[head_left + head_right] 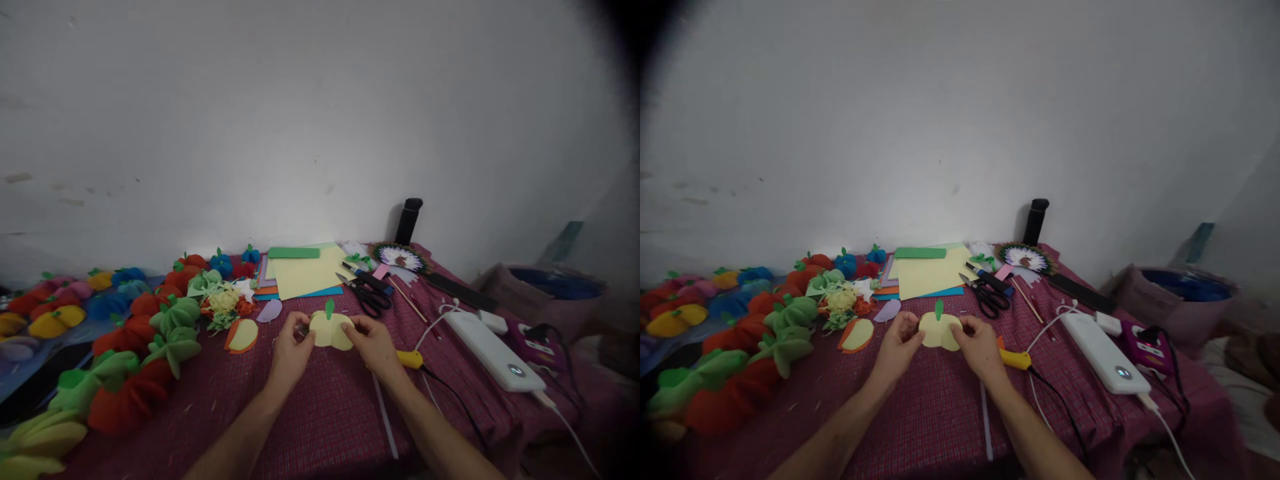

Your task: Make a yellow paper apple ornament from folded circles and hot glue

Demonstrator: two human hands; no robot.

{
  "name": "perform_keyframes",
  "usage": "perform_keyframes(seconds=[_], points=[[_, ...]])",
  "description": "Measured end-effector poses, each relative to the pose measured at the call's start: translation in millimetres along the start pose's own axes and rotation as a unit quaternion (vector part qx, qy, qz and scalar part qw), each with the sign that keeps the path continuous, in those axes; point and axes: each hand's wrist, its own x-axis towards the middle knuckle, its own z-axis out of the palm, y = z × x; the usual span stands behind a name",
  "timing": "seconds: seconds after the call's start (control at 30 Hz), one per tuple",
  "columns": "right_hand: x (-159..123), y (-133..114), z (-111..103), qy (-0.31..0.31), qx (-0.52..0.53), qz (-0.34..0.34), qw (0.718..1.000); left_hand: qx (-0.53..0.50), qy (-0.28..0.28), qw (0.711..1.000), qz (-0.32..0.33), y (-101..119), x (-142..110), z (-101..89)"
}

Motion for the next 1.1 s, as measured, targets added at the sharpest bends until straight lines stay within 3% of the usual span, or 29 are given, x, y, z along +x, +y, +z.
perform_keyframes(seconds=[0.1, 0.2, 0.27, 0.37, 0.47, 0.57, 1.1], points=[[-1, -2, 1, 0.011, -0.005, -0.009, 1.0, 0.11, 0.055, 0.988, 0.096, 8, -2, -4.8], [-3, -3, 2, 0.008, -0.016, -0.012, 1.0, 0.159, 0.095, 0.974, 0.133, 19, -4, -7.9], [-4, -4, 2, -0.003, -0.023, -0.012, 1.0, 0.129, 0.091, 0.981, 0.116, 23, -5, -8.6], [-6, -8, 3, -0.038, -0.011, -0.017, 0.999, 0.008, 0.023, 1.0, 0.018, 24, -4, -8.5], [-7, -13, 4, -0.066, 0.002, -0.02, 0.998, -0.099, -0.053, 0.99, -0.082, 22, -1, -7.9], [-8, -16, 4, -0.088, 0.0, -0.021, 0.996, -0.13, -0.072, 0.981, -0.126, 21, 1, -7.5], [-10, -13, 7, -0.107, -0.002, -0.015, 0.994, -0.106, -0.087, 0.984, -0.112, 11, 0, -8.8]])
